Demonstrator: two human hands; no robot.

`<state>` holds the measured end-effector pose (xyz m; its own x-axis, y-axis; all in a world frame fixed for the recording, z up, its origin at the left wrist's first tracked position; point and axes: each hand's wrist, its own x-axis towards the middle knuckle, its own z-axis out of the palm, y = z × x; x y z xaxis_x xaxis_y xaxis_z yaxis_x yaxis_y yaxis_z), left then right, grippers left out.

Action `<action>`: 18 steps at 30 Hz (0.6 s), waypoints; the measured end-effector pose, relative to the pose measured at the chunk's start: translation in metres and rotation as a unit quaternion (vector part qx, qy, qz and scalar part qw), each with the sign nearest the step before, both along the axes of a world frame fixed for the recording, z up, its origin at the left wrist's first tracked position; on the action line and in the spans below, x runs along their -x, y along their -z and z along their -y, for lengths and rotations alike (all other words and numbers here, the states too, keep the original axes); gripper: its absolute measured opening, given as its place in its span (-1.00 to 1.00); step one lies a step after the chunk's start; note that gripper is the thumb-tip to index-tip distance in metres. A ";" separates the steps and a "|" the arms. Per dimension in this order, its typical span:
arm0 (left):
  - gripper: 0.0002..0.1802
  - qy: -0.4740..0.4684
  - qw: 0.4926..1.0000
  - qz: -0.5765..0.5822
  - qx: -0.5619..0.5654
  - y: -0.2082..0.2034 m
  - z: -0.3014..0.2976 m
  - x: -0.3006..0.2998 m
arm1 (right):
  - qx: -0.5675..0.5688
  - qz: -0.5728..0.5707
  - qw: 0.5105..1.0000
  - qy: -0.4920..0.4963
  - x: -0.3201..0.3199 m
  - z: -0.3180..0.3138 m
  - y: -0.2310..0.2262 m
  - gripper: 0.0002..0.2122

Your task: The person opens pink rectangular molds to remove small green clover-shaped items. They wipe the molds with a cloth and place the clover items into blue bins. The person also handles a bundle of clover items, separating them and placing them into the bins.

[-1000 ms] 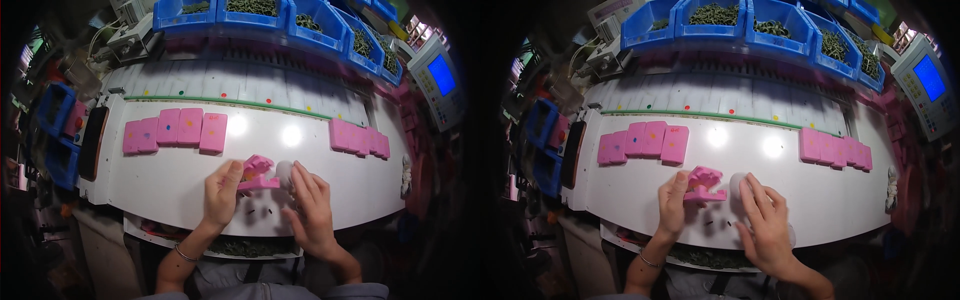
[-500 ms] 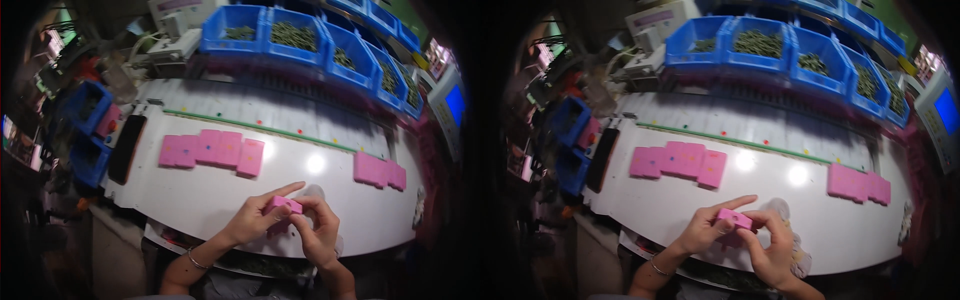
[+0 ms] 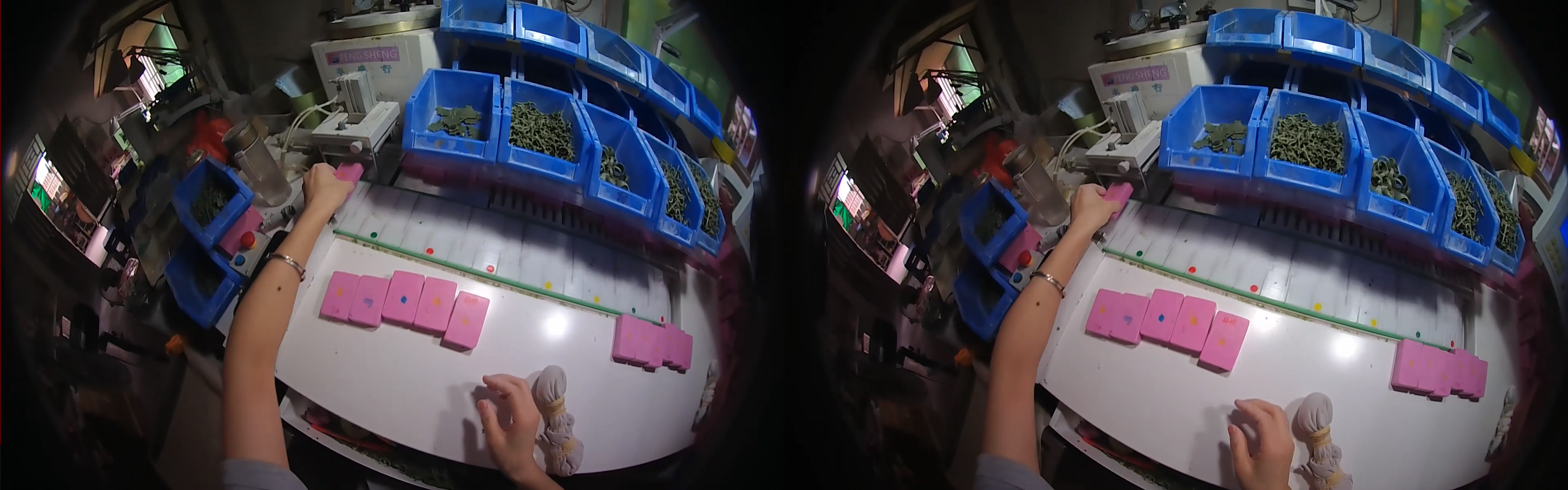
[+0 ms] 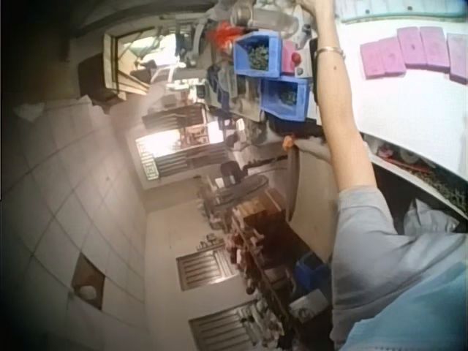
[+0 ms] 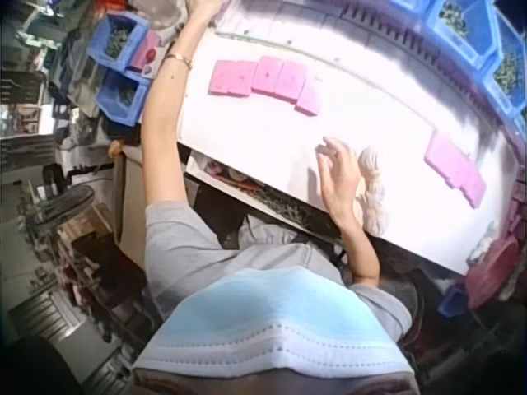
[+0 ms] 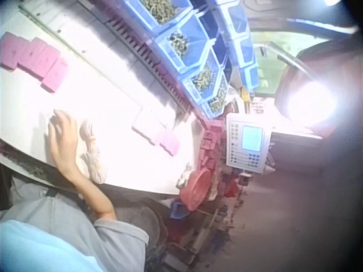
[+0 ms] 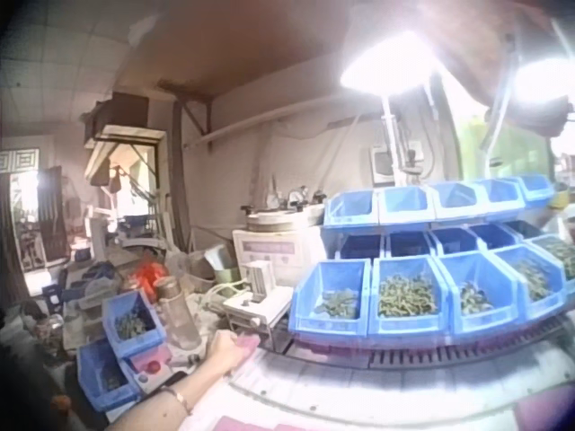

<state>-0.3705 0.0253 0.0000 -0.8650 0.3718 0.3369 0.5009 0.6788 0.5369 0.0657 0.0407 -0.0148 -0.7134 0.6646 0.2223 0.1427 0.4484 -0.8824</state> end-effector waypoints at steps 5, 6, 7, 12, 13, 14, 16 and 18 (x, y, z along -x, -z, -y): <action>-0.55 -0.030 0.994 -0.058 0.088 0.005 0.000 0.020 | 0.005 -0.017 1.000 -0.023 0.000 -0.001 -0.002 -0.80; -0.58 0.016 0.985 -0.117 0.125 0.007 -0.001 0.014 | 0.006 -0.003 1.000 -0.027 -0.003 -0.001 -0.003 -0.81; -0.57 0.038 0.976 -0.155 0.151 0.009 -0.002 0.002 | -0.001 -0.013 0.999 -0.037 -0.001 -0.002 0.001 -0.79; -0.48 0.315 0.923 -0.199 0.094 0.000 -0.023 -0.182 | 0.049 0.003 0.998 -0.033 -0.010 -0.018 -0.006 -0.75; -0.47 0.357 0.911 -0.181 0.096 -0.002 -0.021 -0.208 | 0.038 0.002 0.999 -0.025 -0.018 -0.025 -0.013 -0.77; -0.46 0.402 0.896 -0.165 0.093 -0.006 -0.020 -0.231 | 0.022 0.004 1.000 -0.014 -0.028 -0.032 -0.022 -0.79; -0.52 0.448 0.883 -0.111 0.089 -0.010 -0.026 -0.257 | -0.037 0.017 0.999 0.032 -0.055 -0.059 -0.034 -0.79; -0.51 0.462 0.876 -0.111 0.079 -0.014 -0.025 -0.266 | -0.106 0.019 0.992 0.061 -0.084 -0.093 -0.039 -0.75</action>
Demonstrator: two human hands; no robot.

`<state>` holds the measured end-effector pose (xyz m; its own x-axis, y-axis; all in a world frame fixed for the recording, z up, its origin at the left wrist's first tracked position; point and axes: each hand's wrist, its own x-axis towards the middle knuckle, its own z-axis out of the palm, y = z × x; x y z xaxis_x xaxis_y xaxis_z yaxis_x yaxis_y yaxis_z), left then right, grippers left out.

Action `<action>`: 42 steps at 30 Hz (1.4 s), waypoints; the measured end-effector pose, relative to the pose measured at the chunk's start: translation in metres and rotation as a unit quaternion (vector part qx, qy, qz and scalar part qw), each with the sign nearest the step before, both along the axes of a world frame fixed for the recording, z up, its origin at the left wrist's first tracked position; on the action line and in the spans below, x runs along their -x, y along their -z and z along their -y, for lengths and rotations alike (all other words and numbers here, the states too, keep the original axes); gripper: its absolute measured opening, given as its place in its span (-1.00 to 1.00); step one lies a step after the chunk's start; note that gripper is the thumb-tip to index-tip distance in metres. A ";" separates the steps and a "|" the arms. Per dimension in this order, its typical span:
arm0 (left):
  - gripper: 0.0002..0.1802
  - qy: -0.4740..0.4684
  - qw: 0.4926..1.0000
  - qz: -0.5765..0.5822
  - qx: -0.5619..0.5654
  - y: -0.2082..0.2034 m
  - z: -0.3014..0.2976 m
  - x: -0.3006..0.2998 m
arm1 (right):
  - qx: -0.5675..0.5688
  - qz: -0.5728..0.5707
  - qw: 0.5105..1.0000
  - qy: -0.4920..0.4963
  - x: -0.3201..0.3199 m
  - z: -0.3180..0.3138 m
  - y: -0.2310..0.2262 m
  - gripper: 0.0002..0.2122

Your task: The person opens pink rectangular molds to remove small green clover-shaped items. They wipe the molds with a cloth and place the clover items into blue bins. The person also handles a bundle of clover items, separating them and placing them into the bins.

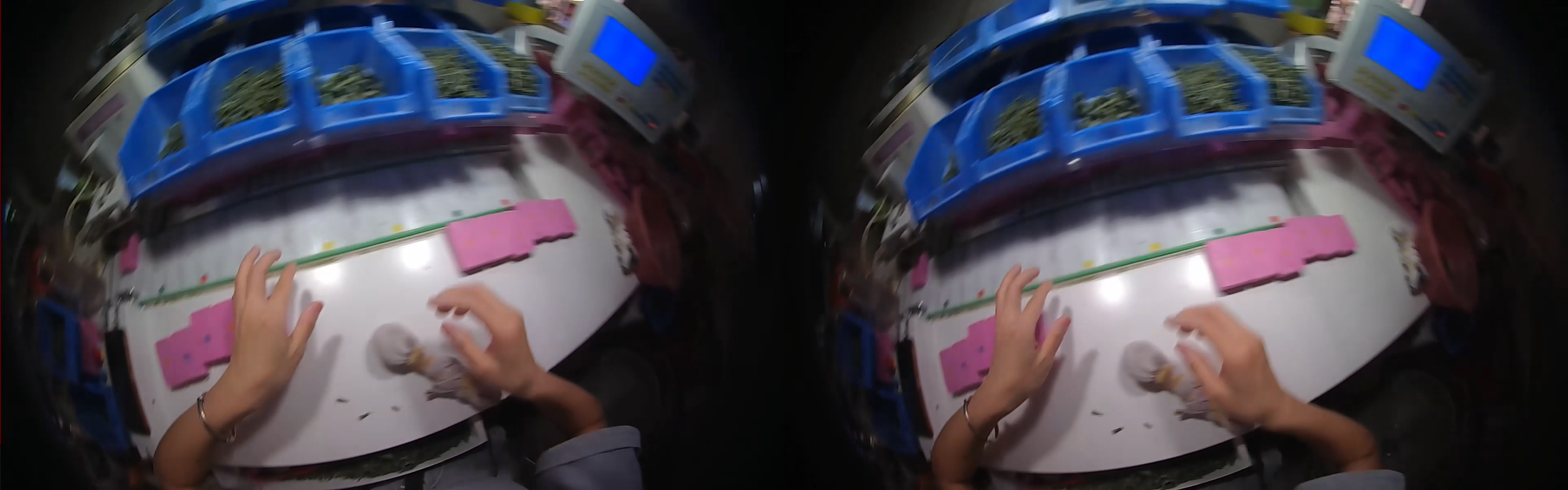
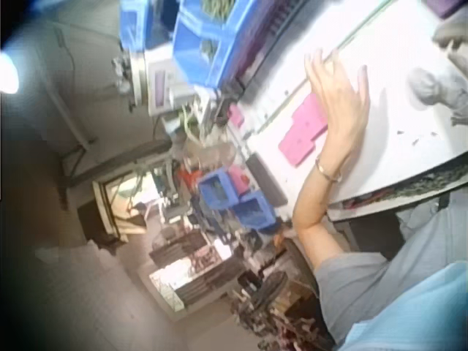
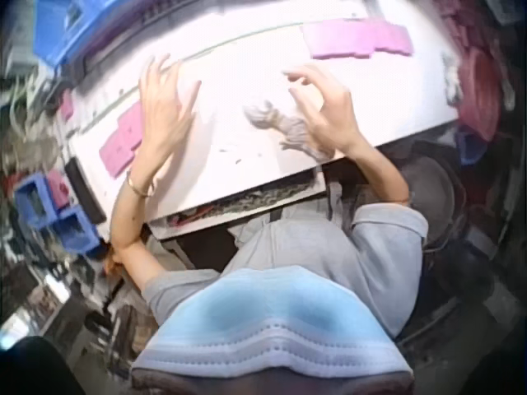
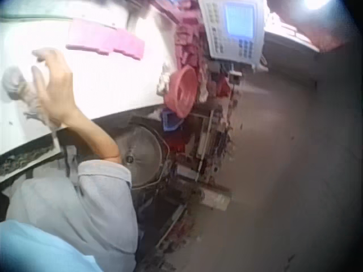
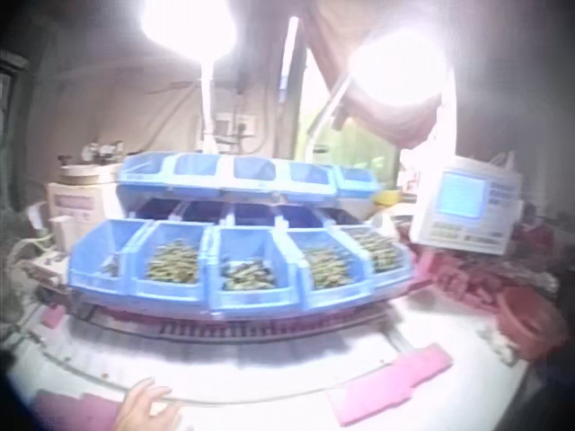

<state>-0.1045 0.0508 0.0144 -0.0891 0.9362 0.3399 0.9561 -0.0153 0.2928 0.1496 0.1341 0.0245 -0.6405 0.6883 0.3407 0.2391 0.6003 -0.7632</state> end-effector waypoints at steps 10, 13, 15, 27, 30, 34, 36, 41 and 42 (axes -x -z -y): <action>-0.29 0.200 0.973 0.106 0.052 0.028 -0.135 -0.132 | -0.156 0.191 0.900 0.359 -0.176 -0.192 0.083 -0.64; -0.26 0.230 0.969 0.061 0.065 0.031 -0.154 -0.148 | -0.132 0.233 0.919 0.289 -0.164 -0.176 0.073 -0.66; -0.27 0.262 0.953 0.110 0.108 0.023 -0.152 -0.160 | -0.103 0.258 0.912 0.302 -0.173 -0.160 0.059 -0.66; -0.40 0.262 0.963 0.008 0.065 0.012 -0.190 -0.204 | -0.037 0.357 0.889 0.283 -0.219 -0.228 0.035 -0.43; -0.36 0.240 0.970 -0.023 -0.032 0.029 -0.257 -0.204 | -0.116 0.262 0.880 0.378 -0.230 -0.312 0.089 -0.48; -0.17 0.162 0.963 -0.142 -0.163 0.068 -0.328 -0.170 | -0.173 0.156 0.875 0.424 -0.192 -0.379 0.103 -0.58; -0.13 0.066 0.981 -0.174 -0.059 0.083 -0.368 -0.171 | -0.306 0.133 0.835 0.437 -0.191 -0.415 0.120 -0.66; -0.14 0.054 0.988 -0.096 0.108 0.033 -0.394 -0.179 | -0.288 0.136 0.873 0.371 -0.195 -0.479 0.084 -0.74; -0.16 0.070 0.988 -0.084 0.108 0.041 -0.402 -0.188 | -0.237 0.159 0.893 0.348 -0.214 -0.491 0.084 -0.75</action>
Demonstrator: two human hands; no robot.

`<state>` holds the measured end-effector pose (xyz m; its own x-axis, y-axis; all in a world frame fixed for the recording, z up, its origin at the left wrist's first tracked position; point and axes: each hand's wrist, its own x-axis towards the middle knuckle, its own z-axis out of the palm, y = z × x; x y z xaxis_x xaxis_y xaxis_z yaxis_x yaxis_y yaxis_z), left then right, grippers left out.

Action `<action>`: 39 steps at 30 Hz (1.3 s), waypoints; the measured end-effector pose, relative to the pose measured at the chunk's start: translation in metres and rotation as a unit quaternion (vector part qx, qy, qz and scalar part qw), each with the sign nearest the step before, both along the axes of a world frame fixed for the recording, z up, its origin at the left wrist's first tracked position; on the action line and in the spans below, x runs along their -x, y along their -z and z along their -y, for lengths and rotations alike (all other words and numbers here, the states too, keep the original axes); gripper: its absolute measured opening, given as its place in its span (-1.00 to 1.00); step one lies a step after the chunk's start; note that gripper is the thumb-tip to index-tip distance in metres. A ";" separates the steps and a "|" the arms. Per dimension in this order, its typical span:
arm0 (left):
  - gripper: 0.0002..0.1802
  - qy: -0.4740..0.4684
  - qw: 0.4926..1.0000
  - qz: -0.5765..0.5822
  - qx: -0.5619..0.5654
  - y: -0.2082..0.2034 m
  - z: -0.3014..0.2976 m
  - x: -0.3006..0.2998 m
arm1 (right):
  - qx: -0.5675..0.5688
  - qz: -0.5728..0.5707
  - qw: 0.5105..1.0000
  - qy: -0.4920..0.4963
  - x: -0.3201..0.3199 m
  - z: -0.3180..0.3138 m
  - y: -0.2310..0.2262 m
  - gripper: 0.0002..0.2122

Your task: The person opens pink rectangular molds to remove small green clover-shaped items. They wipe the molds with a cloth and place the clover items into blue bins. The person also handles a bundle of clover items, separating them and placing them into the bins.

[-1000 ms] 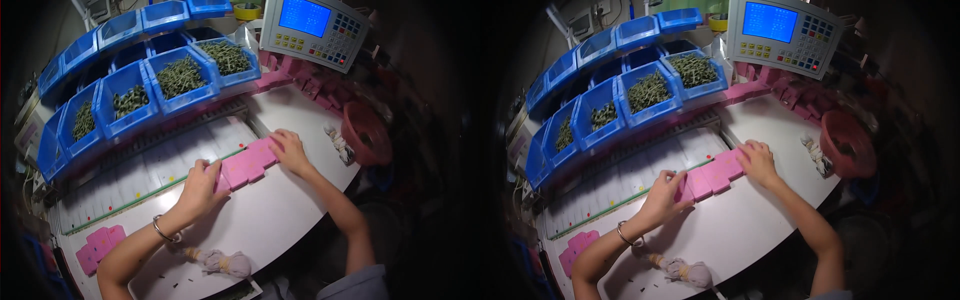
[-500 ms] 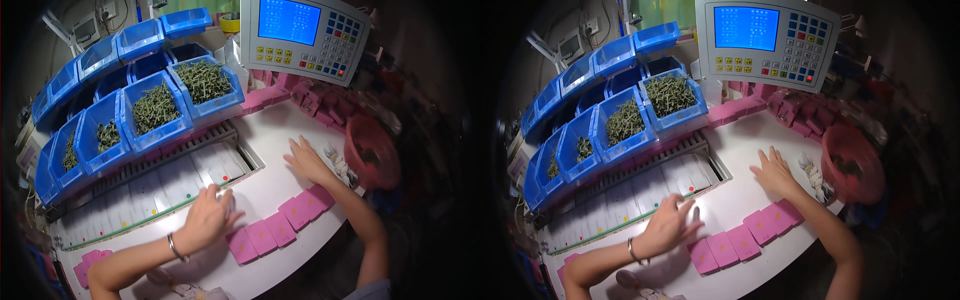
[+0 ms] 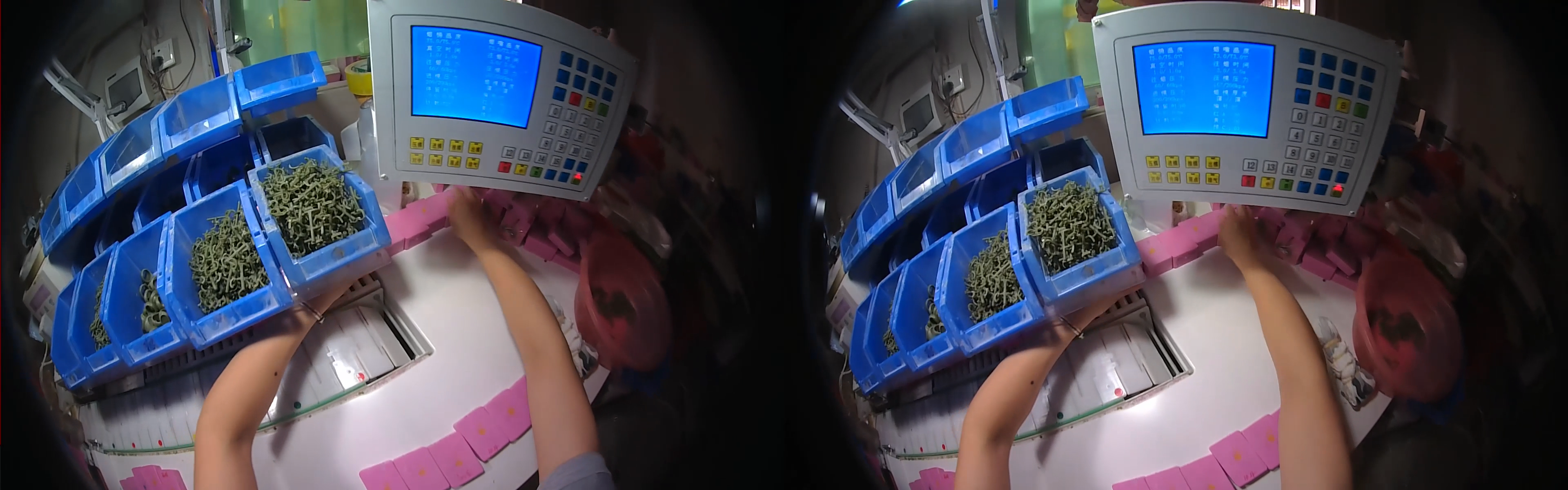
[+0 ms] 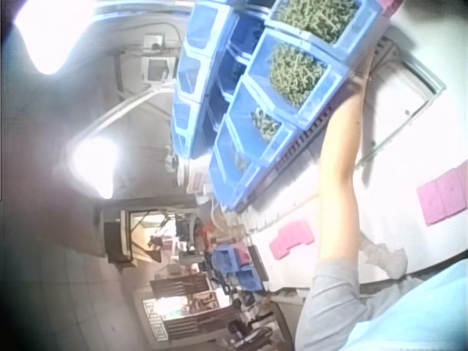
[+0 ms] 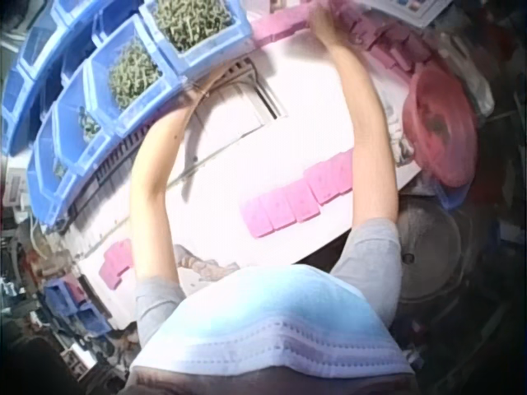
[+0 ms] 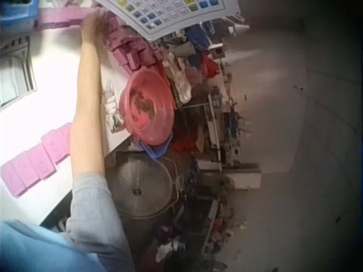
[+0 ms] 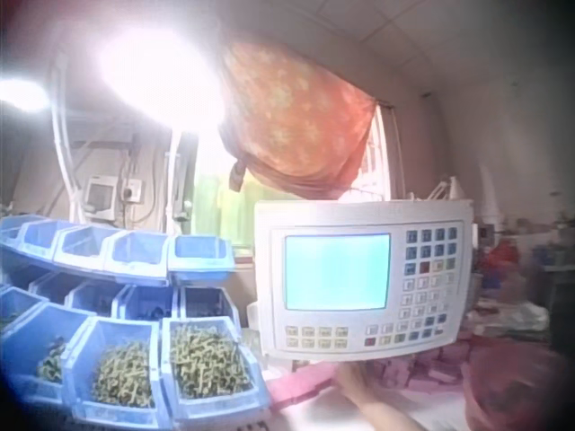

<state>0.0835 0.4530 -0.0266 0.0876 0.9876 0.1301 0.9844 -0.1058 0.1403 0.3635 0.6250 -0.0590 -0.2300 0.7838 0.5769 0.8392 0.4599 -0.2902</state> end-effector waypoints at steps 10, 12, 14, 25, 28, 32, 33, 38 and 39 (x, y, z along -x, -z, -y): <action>-0.28 0.031 0.998 0.040 -0.033 0.000 -0.015 -0.009 | 0.008 0.086 0.985 0.147 0.015 -0.043 0.007 -0.58; -0.30 0.045 0.996 0.056 -0.055 0.002 -0.028 -0.015 | 0.028 0.034 0.991 0.125 0.027 -0.044 0.007 -0.60; -0.32 0.065 0.992 0.085 -0.067 0.010 -0.038 -0.029 | 0.049 0.030 0.992 0.116 0.022 -0.054 0.010 -0.62; -0.31 0.029 0.995 0.081 -0.043 -0.013 0.038 -0.082 | 0.229 0.093 0.967 0.057 0.004 -0.004 -0.024 -0.56; -0.30 -0.007 0.992 -0.003 -0.130 -0.006 0.068 -0.081 | 0.256 0.107 0.959 0.055 0.009 0.026 -0.028 -0.55; -0.28 0.010 0.995 -0.018 -0.101 -0.013 0.113 -0.066 | 0.302 0.111 0.944 0.068 0.021 0.084 -0.040 -0.50; -0.25 0.012 0.996 -0.010 -0.093 -0.017 0.126 -0.062 | 0.299 0.115 0.945 0.067 0.018 0.098 -0.042 -0.46; -0.18 0.075 0.994 -0.023 -0.078 -0.033 0.181 -0.023 | 0.322 0.166 0.932 0.027 0.016 0.195 -0.060 -0.37; -0.17 0.087 0.993 -0.029 -0.080 -0.031 0.196 -0.012 | 0.324 0.184 0.928 0.011 0.019 0.215 -0.065 -0.34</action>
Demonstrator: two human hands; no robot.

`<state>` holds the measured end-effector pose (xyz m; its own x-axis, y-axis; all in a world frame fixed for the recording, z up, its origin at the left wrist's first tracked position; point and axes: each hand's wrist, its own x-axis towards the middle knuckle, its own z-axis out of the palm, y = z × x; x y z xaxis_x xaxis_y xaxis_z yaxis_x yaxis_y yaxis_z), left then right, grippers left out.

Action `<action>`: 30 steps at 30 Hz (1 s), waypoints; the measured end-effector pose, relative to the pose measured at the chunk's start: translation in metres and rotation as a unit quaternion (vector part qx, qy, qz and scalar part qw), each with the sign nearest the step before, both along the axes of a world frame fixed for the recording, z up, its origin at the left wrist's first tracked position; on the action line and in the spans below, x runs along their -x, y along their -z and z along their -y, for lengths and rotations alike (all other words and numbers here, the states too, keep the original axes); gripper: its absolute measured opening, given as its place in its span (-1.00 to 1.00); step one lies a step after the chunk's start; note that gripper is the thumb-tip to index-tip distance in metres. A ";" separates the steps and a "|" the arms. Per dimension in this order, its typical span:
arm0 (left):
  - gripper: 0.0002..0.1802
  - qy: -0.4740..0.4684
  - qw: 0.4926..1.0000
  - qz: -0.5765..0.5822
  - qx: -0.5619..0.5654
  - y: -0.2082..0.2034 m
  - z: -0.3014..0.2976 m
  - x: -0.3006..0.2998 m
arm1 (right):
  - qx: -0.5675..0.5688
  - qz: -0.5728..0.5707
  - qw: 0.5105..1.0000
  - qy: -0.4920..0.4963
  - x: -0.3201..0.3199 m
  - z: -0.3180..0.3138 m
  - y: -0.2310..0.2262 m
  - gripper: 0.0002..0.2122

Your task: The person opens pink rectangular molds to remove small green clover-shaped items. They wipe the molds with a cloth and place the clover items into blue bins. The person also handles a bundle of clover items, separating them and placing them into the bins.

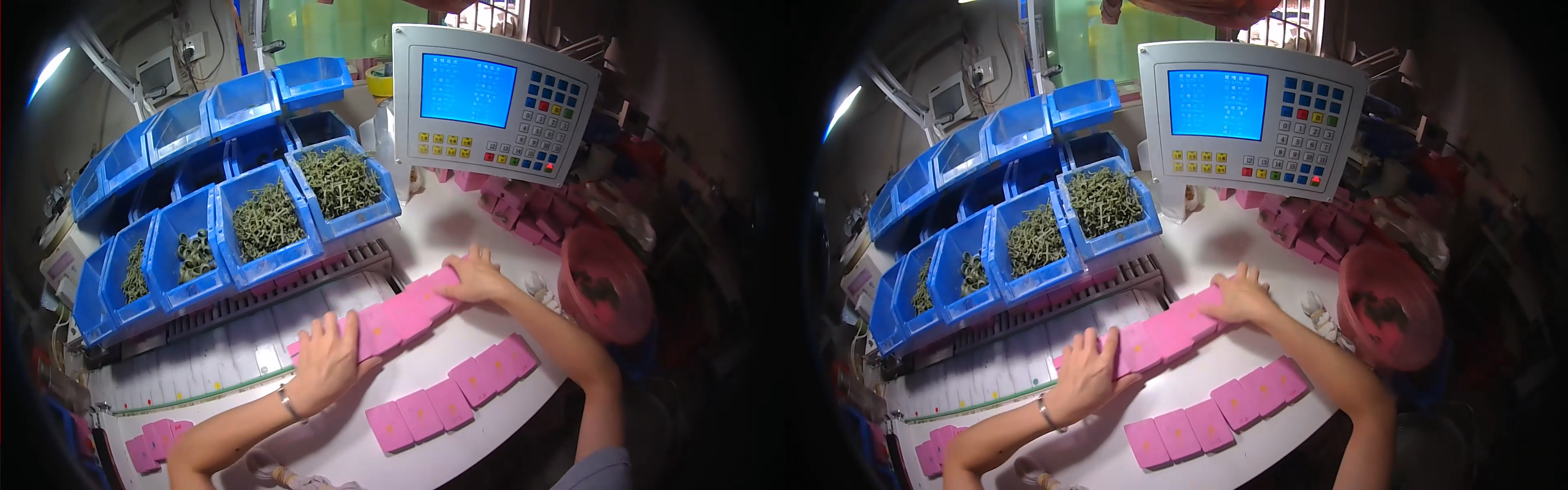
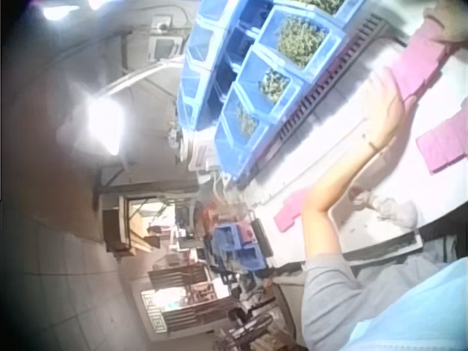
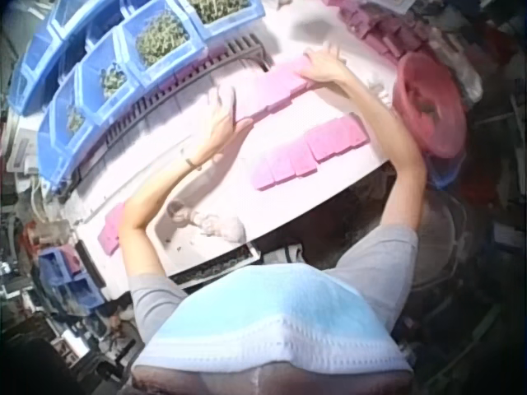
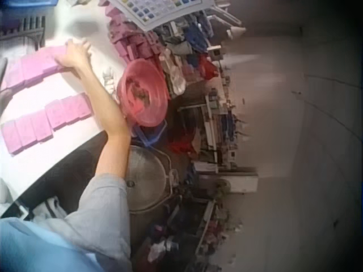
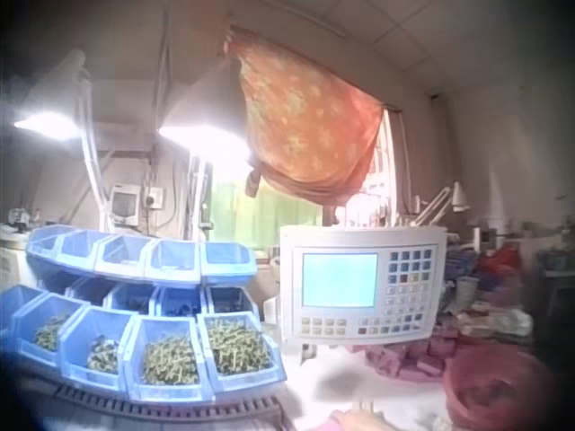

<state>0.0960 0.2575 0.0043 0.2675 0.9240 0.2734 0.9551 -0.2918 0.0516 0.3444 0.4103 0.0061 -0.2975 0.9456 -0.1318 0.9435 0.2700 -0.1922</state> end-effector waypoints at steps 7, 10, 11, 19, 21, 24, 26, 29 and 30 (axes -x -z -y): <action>-0.09 0.034 0.997 0.034 0.060 0.008 0.067 0.053 | 0.038 0.008 0.994 -0.105 0.015 0.090 0.000 -0.12; -0.15 0.052 0.998 0.029 0.013 0.004 0.072 0.068 | -0.011 0.001 0.994 -0.109 0.032 0.106 -0.002 -0.12; -0.17 0.060 0.998 0.030 -0.017 0.007 0.071 0.073 | -0.026 -0.008 0.994 -0.110 0.035 0.105 -0.004 -0.13; -0.31 0.060 0.983 0.088 -0.152 0.021 0.084 0.088 | -0.009 -0.006 0.991 -0.130 0.041 0.095 0.003 -0.13; -0.29 -0.060 0.981 0.086 -0.163 0.014 0.114 0.107 | -0.067 -0.009 0.989 -0.134 0.039 0.100 0.019 -0.18; -0.29 -0.334 0.936 0.001 -0.111 0.025 0.163 0.148 | -0.160 -0.028 0.976 -0.147 0.057 0.141 0.003 -0.29; -0.33 -0.407 0.907 -0.062 -0.090 0.038 0.204 0.173 | -0.139 -0.078 0.967 -0.199 0.086 0.170 -0.010 -0.35; -0.43 -0.355 0.932 -0.055 -0.056 0.054 0.246 0.172 | -0.096 -0.171 0.931 -0.307 0.148 0.226 -0.026 -0.41; -0.45 -0.312 0.948 -0.039 -0.050 0.056 0.248 0.168 | -0.082 -0.186 0.919 -0.338 0.162 0.246 -0.034 -0.39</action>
